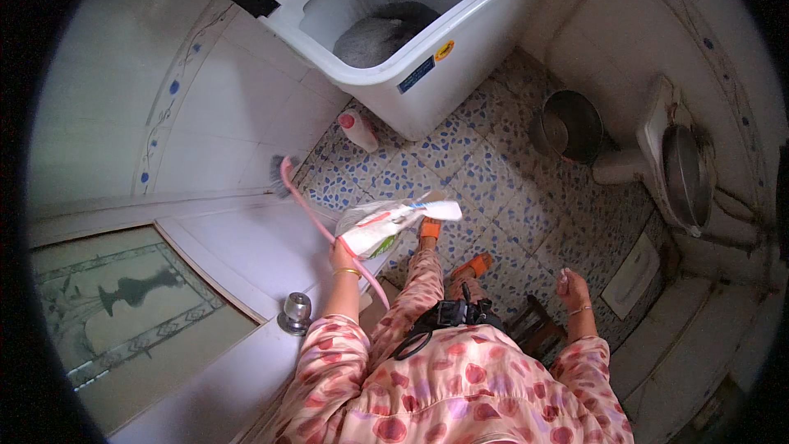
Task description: The person cleans the bathroom floor using a pink brush and a cleaning agent from a white bag. They then walk to the kitchen and return to the bathroom to load wet clothes into a top-loading washing machine.
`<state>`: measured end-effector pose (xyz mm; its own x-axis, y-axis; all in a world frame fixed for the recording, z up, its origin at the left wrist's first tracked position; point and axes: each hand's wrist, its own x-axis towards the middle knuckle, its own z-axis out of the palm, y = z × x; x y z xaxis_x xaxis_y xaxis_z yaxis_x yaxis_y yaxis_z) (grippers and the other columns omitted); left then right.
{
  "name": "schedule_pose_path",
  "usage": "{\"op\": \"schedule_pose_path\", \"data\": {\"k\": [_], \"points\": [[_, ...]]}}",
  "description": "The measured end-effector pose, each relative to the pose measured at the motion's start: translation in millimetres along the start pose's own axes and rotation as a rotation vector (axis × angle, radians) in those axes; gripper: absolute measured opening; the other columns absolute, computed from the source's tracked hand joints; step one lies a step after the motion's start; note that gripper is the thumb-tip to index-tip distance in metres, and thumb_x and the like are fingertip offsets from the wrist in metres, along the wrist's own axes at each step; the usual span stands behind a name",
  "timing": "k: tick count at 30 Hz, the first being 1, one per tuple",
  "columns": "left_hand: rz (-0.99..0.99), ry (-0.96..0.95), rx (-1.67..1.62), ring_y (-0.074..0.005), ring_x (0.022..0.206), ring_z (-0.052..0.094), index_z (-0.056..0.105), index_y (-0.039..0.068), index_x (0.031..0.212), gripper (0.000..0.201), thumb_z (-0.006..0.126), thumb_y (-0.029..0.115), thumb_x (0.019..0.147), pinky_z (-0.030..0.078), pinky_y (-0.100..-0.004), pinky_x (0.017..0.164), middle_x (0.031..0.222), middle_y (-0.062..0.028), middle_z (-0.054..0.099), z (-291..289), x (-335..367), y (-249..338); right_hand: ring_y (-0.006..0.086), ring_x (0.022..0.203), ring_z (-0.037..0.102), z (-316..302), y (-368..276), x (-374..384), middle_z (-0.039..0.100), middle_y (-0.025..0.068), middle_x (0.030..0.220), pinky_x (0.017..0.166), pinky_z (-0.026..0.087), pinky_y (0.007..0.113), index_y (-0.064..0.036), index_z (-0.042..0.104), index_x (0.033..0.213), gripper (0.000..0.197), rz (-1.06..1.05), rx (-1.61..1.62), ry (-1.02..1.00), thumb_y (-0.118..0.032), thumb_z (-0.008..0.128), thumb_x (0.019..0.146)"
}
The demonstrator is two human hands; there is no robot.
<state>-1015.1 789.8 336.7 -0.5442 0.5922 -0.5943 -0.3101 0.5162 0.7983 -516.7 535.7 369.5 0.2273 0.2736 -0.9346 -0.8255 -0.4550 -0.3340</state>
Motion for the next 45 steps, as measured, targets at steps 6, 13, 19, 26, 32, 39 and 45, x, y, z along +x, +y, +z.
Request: {"op": "schedule_pose_path", "data": {"k": [6, 13, 19, 26, 32, 39, 45], "points": [[-0.118, 0.03, -0.236, -0.0268, 0.081, 0.059, 0.046, -0.001, 0.106, 0.043, 0.053, 0.029, 0.076, 0.052, -0.0361, 0.066, 0.096, -0.0129, 0.055, -5, 44, 23, 0.011, 0.043, 0.03, -7, -9, 12, 0.038, -0.0001, 0.053, 0.042, 0.028, 0.023, -0.0066, 0.042, 0.07, 0.021, -0.022, 0.02, -0.01, -0.015, 0.04, 0.089], [-0.009, -0.027, -0.32, -0.0231, 0.084, 0.058, 0.047, -0.001, 0.101, 0.035, 0.051, 0.021, 0.075, 0.049, -0.0331, 0.072, 0.097, -0.0126, 0.055, -12, 129, 11, 0.0113, 0.046, 0.034, 20, -33, 13, 0.04, 0.0012, 0.057, 0.043, 0.029, 0.024, -0.0071, 0.043, 0.075, 0.015, -0.095, 0.005, 0.099, -0.014, 0.041, 0.088], [0.038, -0.027, -0.255, -0.023, 0.08, 0.058, 0.046, -0.001, 0.101, 0.034, 0.052, 0.018, 0.074, 0.049, -0.0337, 0.072, 0.092, -0.0117, 0.055, -6, 170, 64, 0.0113, 0.047, 0.035, 13, -26, 28, 0.04, 0.0016, 0.056, 0.043, 0.03, 0.024, -0.0055, 0.047, 0.081, 0.01, -0.095, 0.042, 0.004, -0.011, 0.042, 0.087], [0.149, 0.094, -0.19, -0.0223, 0.086, 0.056, 0.04, -0.001, 0.115, 0.051, 0.059, 0.027, 0.076, 0.049, -0.0302, 0.071, 0.108, -0.012, 0.048, 27, 173, 131, 0.0135, 0.051, 0.043, 26, -25, 19, 0.047, 0.0028, 0.061, 0.044, 0.034, 0.026, -0.0041, 0.05, 0.085, 0.014, -0.114, -0.016, 0.126, -0.014, 0.041, 0.086], [0.033, 0.096, -0.038, -0.0217, 0.089, 0.052, 0.044, 0.009, 0.118, 0.04, 0.048, 0.024, 0.081, 0.047, -0.0311, 0.072, 0.115, -0.0095, 0.043, 63, 134, 132, 0.0138, 0.053, 0.046, 26, -20, 27, 0.049, 0.0021, 0.064, 0.046, 0.038, 0.025, -0.0061, 0.05, 0.082, 0.009, -0.176, 0.025, 0.02, -0.014, 0.049, 0.084], [-0.068, 0.014, 0.08, -0.0173, 0.084, 0.051, 0.045, 0.011, 0.118, 0.041, 0.05, 0.026, 0.08, 0.047, -0.0265, 0.066, 0.113, -0.0069, 0.043, 89, 134, 100, 0.0188, 0.074, 0.055, 44, -23, 38, 0.053, 0.0064, 0.084, 0.064, 0.05, 0.03, -0.0015, 0.05, 0.099, 0.017, -0.251, 0.182, 0.14, -0.006, 0.047, 0.083], [-0.067, -0.161, 0.163, -0.0131, 0.079, 0.051, 0.049, 0.007, 0.104, 0.04, 0.063, 0.025, 0.071, 0.045, -0.0239, 0.066, 0.106, -0.0036, 0.048, 94, 106, 79, 0.0231, 0.084, 0.056, 37, -51, 44, 0.052, 0.0106, 0.097, 0.068, 0.052, 0.034, 0.0028, 0.045, 0.108, 0.025, -0.416, 0.186, 0.257, -0.001, 0.044, 0.083]]}}
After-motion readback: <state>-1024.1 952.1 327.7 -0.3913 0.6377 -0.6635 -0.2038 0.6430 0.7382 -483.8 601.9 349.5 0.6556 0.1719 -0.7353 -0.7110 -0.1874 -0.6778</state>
